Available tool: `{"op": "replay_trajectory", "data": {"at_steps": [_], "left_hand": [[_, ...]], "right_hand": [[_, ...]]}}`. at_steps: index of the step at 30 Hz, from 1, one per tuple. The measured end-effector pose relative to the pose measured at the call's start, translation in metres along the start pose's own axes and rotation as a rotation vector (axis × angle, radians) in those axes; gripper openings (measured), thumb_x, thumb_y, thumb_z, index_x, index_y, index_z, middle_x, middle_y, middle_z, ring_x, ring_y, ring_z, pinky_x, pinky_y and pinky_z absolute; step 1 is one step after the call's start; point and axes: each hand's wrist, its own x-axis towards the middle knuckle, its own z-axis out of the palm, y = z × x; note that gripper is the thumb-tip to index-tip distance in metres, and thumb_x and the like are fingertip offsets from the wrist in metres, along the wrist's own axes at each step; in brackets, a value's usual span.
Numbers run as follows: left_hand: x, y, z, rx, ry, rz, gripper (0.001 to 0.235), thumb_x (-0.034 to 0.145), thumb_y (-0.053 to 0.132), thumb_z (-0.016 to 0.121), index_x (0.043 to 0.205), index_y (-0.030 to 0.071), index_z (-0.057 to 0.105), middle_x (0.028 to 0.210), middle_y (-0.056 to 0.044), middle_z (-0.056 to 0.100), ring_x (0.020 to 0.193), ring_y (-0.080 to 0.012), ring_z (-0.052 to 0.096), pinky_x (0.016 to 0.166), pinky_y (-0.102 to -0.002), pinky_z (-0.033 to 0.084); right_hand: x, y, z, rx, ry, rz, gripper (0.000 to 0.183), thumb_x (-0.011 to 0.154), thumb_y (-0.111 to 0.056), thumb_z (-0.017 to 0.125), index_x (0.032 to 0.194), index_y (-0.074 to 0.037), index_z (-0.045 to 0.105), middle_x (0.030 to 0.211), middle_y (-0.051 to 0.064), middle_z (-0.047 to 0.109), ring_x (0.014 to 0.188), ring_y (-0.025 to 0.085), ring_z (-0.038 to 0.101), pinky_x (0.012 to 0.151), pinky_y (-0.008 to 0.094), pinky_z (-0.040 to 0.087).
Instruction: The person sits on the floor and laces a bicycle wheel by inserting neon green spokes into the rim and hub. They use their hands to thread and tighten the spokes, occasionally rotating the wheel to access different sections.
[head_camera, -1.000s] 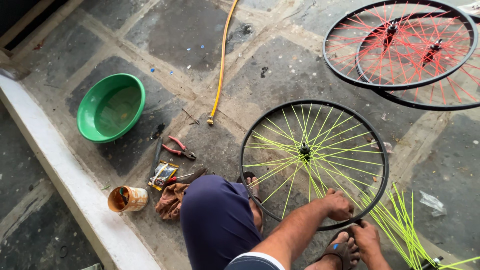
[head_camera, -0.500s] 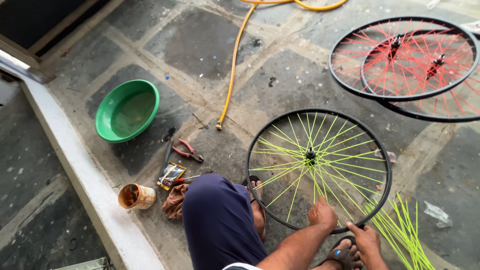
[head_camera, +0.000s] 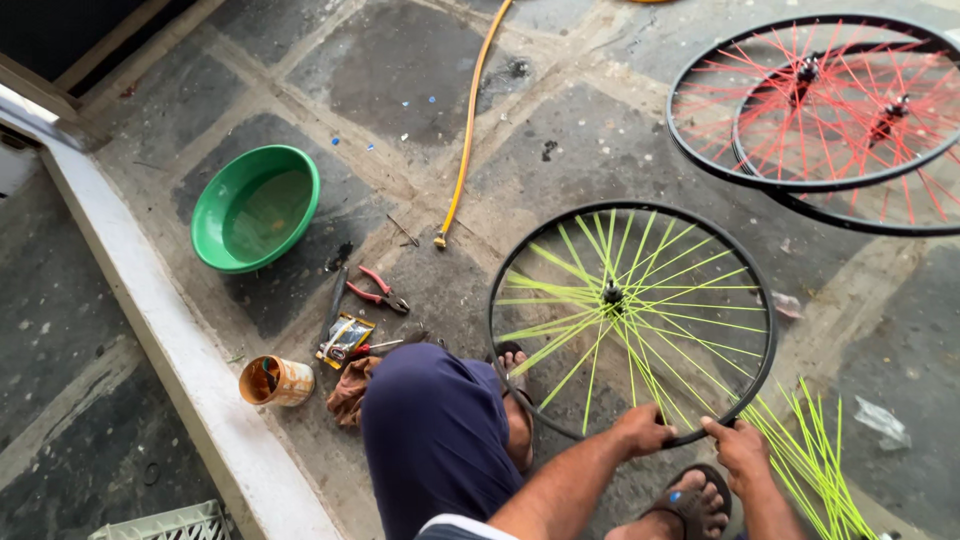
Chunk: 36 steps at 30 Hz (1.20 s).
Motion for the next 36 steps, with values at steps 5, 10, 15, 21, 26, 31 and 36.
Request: {"op": "replay_trajectory", "data": {"at_steps": [5, 10, 15, 21, 26, 31, 36], "left_hand": [[0.018, 0.009, 0.007, -0.185, 0.05, -0.092, 0.036, 0.085, 0.028, 0.079, 0.106, 0.002, 0.066, 0.1, -0.02, 0.073, 0.094, -0.0322, 0.071, 0.081, -0.045, 0.055], [0.038, 0.013, 0.027, -0.055, 0.094, -0.019, 0.04, 0.086, 0.029, 0.077, 0.113, 0.002, 0.065, 0.109, -0.024, 0.072, 0.103, -0.039, 0.07, 0.087, -0.047, 0.054], [0.061, -0.007, 0.05, -0.074, 0.095, 0.026, 0.05, 0.085, 0.028, 0.069, 0.13, 0.008, 0.062, 0.124, -0.025, 0.068, 0.116, -0.0442, 0.065, 0.095, -0.05, 0.052], [0.066, -0.008, 0.066, -0.195, 0.098, 0.03, 0.037, 0.091, 0.031, 0.068, 0.114, 0.004, 0.056, 0.107, -0.027, 0.07, 0.103, -0.0467, 0.067, 0.085, -0.052, 0.053], [0.047, 0.014, 0.06, -0.215, 0.118, 0.005, 0.032, 0.092, 0.027, 0.067, 0.112, 0.006, 0.054, 0.105, -0.027, 0.07, 0.102, -0.0482, 0.066, 0.083, -0.054, 0.051], [0.038, 0.027, 0.052, -0.281, 0.109, -0.021, 0.03, 0.092, 0.027, 0.066, 0.113, 0.008, 0.055, 0.102, -0.023, 0.072, 0.1, -0.0451, 0.069, 0.083, -0.052, 0.052], [0.035, 0.035, 0.045, -0.266, 0.122, -0.037, 0.03, 0.091, 0.026, 0.067, 0.114, 0.01, 0.057, 0.104, -0.023, 0.072, 0.101, -0.0441, 0.068, 0.085, -0.052, 0.052]], "right_hand": [[-0.001, -0.007, -0.003, 0.328, -0.078, 0.031, 0.017, 0.09, -0.009, 0.078, 0.097, -0.007, 0.062, 0.08, 0.003, 0.057, 0.068, 0.018, 0.052, 0.058, 0.034, 0.041], [0.005, 0.013, -0.022, 0.645, -0.041, 0.084, 0.017, 0.089, 0.006, 0.06, 0.105, 0.004, 0.064, 0.103, 0.015, 0.067, 0.091, 0.029, 0.069, 0.087, 0.039, 0.058], [0.001, 0.056, -0.029, 0.668, -0.026, -0.033, 0.023, 0.092, 0.005, 0.062, 0.115, 0.01, 0.06, 0.115, 0.02, 0.069, 0.101, 0.032, 0.069, 0.09, 0.046, 0.059], [0.011, 0.082, -0.034, 0.509, 0.124, 0.064, 0.019, 0.092, -0.001, 0.073, 0.111, 0.001, 0.069, 0.095, 0.009, 0.073, 0.08, 0.019, 0.07, 0.074, 0.029, 0.059], [0.003, 0.08, -0.032, 0.407, 0.135, 0.049, 0.014, 0.097, -0.012, 0.077, 0.103, -0.004, 0.066, 0.083, 0.003, 0.068, 0.067, 0.013, 0.062, 0.061, 0.026, 0.052], [0.002, 0.072, -0.031, 0.489, 0.096, 0.058, 0.015, 0.097, -0.019, 0.075, 0.098, -0.012, 0.063, 0.079, 0.0, 0.064, 0.066, 0.011, 0.061, 0.06, 0.025, 0.051], [-0.002, 0.06, -0.029, 0.436, 0.119, 0.012, 0.013, 0.096, -0.013, 0.077, 0.099, -0.008, 0.065, 0.08, 0.001, 0.065, 0.065, 0.012, 0.059, 0.058, 0.025, 0.05]]}}
